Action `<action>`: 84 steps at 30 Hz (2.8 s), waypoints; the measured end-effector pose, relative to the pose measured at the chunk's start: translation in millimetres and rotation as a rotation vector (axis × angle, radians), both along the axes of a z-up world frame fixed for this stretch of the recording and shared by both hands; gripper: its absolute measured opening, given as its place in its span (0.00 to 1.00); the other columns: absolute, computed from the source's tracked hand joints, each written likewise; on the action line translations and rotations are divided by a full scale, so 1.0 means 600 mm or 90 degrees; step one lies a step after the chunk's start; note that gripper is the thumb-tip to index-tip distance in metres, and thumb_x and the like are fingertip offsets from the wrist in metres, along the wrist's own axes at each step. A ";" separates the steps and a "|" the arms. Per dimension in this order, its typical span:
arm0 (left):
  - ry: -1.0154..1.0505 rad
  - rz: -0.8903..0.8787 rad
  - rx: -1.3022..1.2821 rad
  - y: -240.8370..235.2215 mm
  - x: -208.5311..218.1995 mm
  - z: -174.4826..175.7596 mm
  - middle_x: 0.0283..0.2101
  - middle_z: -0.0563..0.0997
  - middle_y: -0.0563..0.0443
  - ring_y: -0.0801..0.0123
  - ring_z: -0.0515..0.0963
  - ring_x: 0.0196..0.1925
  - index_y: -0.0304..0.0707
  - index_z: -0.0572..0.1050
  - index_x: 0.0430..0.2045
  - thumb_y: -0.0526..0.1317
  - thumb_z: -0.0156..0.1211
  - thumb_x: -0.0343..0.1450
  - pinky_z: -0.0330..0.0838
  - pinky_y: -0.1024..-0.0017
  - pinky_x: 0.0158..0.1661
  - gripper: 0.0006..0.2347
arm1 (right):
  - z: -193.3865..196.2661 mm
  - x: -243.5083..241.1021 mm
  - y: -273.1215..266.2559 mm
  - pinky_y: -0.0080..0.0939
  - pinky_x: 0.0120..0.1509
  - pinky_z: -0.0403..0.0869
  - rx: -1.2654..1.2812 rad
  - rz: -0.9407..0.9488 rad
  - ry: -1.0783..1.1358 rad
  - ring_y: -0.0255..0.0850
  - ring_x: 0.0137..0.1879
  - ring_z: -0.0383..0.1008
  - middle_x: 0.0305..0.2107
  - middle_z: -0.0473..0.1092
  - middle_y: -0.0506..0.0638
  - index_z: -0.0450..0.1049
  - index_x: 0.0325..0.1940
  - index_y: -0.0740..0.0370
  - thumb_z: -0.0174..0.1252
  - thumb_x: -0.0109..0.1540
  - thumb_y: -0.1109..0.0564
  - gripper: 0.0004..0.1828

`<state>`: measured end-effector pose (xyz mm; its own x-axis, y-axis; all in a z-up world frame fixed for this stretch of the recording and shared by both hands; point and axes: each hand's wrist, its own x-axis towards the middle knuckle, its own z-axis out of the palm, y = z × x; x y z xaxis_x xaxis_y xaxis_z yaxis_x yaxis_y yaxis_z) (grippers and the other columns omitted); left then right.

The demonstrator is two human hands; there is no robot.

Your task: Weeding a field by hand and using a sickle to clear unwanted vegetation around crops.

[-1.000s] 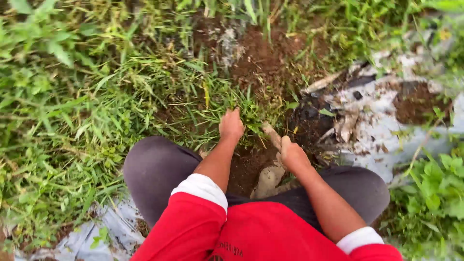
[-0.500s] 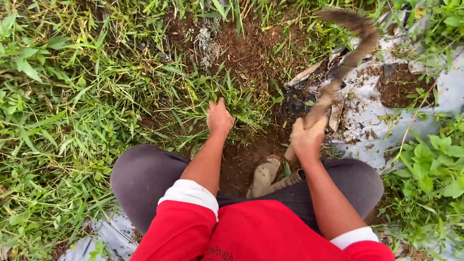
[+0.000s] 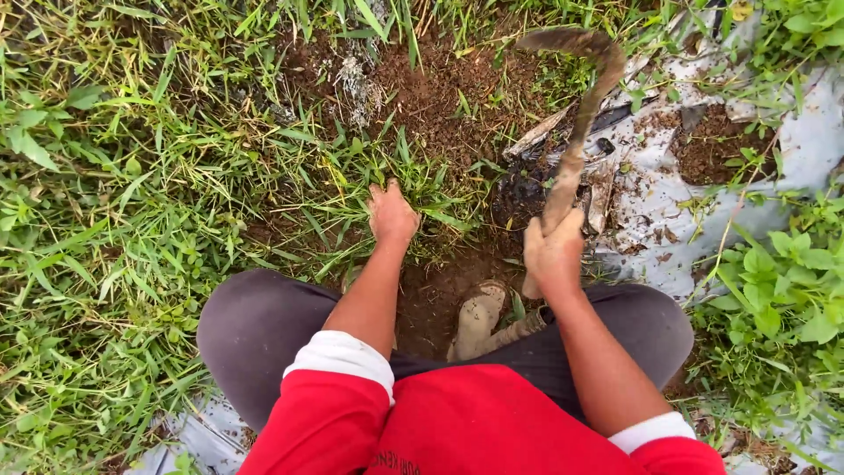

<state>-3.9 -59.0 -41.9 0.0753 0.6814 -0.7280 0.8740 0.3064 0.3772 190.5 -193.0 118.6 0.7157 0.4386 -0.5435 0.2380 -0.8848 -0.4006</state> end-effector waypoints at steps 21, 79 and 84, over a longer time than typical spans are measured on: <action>0.043 0.205 -0.058 -0.078 -0.020 -0.106 0.76 0.42 0.32 0.30 0.54 0.73 0.49 0.54 0.73 0.29 0.68 0.66 0.69 0.42 0.64 0.39 | -0.236 -0.026 -0.157 0.57 0.30 0.73 -0.106 0.364 0.216 0.64 0.34 0.78 0.29 0.72 0.72 0.60 0.51 0.71 0.52 0.63 0.55 0.18; 0.060 0.217 -0.182 -0.081 -0.041 -0.031 0.77 0.42 0.38 0.42 0.49 0.77 0.69 0.33 0.73 0.53 0.60 0.70 0.47 0.39 0.69 0.42 | -0.109 0.048 -0.064 0.68 0.41 0.76 -0.085 0.538 -0.172 0.67 0.36 0.77 0.34 0.68 0.60 0.59 0.46 0.56 0.53 0.63 0.54 0.11; 0.056 0.259 -0.184 -0.056 -0.033 -0.020 0.76 0.39 0.42 0.38 0.52 0.74 0.80 0.34 0.71 0.56 0.58 0.69 0.50 0.31 0.64 0.41 | -0.117 0.064 -0.063 0.69 0.41 0.77 -0.095 0.540 -0.190 0.68 0.36 0.78 0.36 0.70 0.60 0.59 0.47 0.56 0.57 0.62 0.52 0.16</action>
